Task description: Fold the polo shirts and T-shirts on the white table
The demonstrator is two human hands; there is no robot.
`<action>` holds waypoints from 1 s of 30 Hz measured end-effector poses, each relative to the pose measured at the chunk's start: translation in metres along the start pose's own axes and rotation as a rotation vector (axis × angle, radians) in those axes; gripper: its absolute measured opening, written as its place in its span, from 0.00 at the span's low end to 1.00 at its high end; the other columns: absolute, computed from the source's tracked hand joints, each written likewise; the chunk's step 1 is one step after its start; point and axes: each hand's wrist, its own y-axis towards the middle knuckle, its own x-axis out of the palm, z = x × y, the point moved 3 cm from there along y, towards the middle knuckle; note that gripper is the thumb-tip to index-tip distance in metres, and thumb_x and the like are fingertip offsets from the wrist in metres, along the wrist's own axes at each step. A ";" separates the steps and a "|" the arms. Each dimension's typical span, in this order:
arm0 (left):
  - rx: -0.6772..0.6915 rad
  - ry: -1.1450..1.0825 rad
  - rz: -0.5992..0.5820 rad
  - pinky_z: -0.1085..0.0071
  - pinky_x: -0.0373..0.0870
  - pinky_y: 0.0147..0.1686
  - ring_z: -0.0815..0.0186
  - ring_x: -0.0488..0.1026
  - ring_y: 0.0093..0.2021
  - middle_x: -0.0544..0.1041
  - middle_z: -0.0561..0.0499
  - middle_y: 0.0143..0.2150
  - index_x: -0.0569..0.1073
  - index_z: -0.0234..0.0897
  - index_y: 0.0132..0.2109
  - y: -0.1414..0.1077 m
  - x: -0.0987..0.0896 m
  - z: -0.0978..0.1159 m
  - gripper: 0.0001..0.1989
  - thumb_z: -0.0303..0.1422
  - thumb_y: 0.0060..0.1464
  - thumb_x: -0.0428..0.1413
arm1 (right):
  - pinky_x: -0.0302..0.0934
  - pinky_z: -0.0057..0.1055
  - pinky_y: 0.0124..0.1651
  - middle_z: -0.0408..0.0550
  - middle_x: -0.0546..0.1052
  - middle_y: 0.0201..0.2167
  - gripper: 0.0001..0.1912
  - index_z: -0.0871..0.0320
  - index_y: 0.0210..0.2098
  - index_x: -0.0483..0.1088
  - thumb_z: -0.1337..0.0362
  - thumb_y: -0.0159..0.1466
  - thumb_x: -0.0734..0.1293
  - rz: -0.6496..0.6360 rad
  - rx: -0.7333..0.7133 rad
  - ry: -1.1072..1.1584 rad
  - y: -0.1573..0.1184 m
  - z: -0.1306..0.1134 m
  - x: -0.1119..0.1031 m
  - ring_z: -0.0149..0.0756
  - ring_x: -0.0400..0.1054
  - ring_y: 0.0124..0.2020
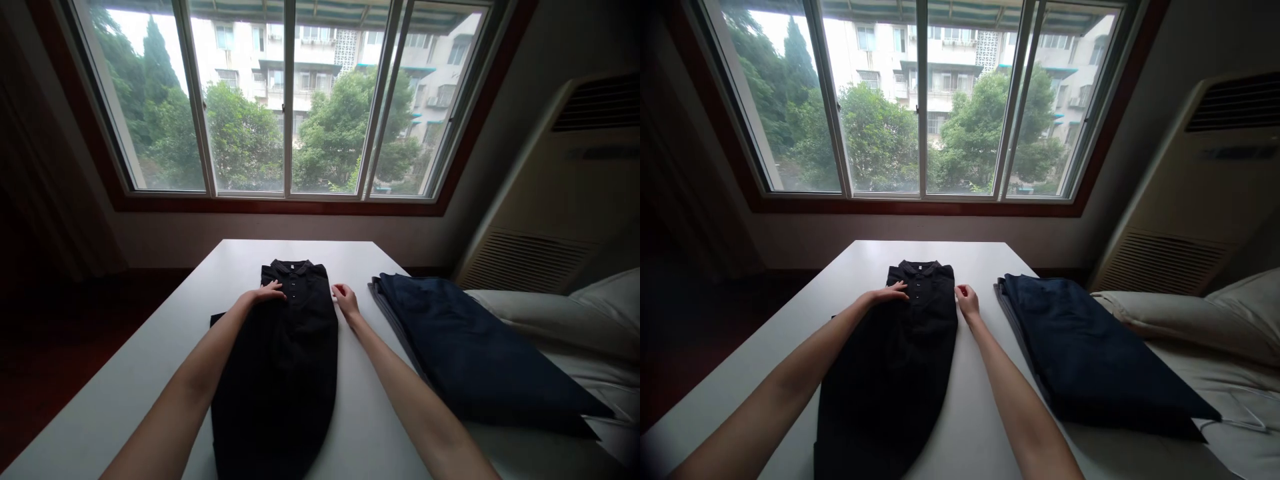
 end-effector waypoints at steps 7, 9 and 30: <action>-0.108 -0.177 0.214 0.64 0.65 0.55 0.49 0.67 0.57 0.74 0.41 0.56 0.75 0.36 0.49 -0.108 -0.008 -0.026 0.38 0.63 0.43 0.54 | 0.65 0.34 0.42 0.51 0.77 0.36 0.23 0.58 0.36 0.71 0.43 0.59 0.61 -0.125 -0.024 0.039 -0.076 -0.019 -0.025 0.39 0.71 0.39; -0.100 -0.157 0.285 0.63 0.66 0.52 0.49 0.69 0.53 0.77 0.42 0.50 0.77 0.38 0.36 -0.138 -0.007 -0.038 0.33 0.64 0.39 0.56 | 0.65 0.34 0.44 0.50 0.76 0.37 0.22 0.57 0.36 0.71 0.44 0.60 0.62 -0.145 -0.028 0.026 -0.099 -0.025 -0.031 0.39 0.70 0.39; -0.102 -0.306 0.415 0.71 0.68 0.34 0.63 0.72 0.36 0.76 0.51 0.36 0.76 0.39 0.40 -0.330 -0.039 0.043 0.20 0.51 0.48 0.60 | 0.63 0.42 0.45 0.54 0.72 0.46 0.31 0.57 0.56 0.62 0.48 0.59 0.68 -0.804 -0.769 -0.559 -0.352 -0.216 0.004 0.47 0.66 0.43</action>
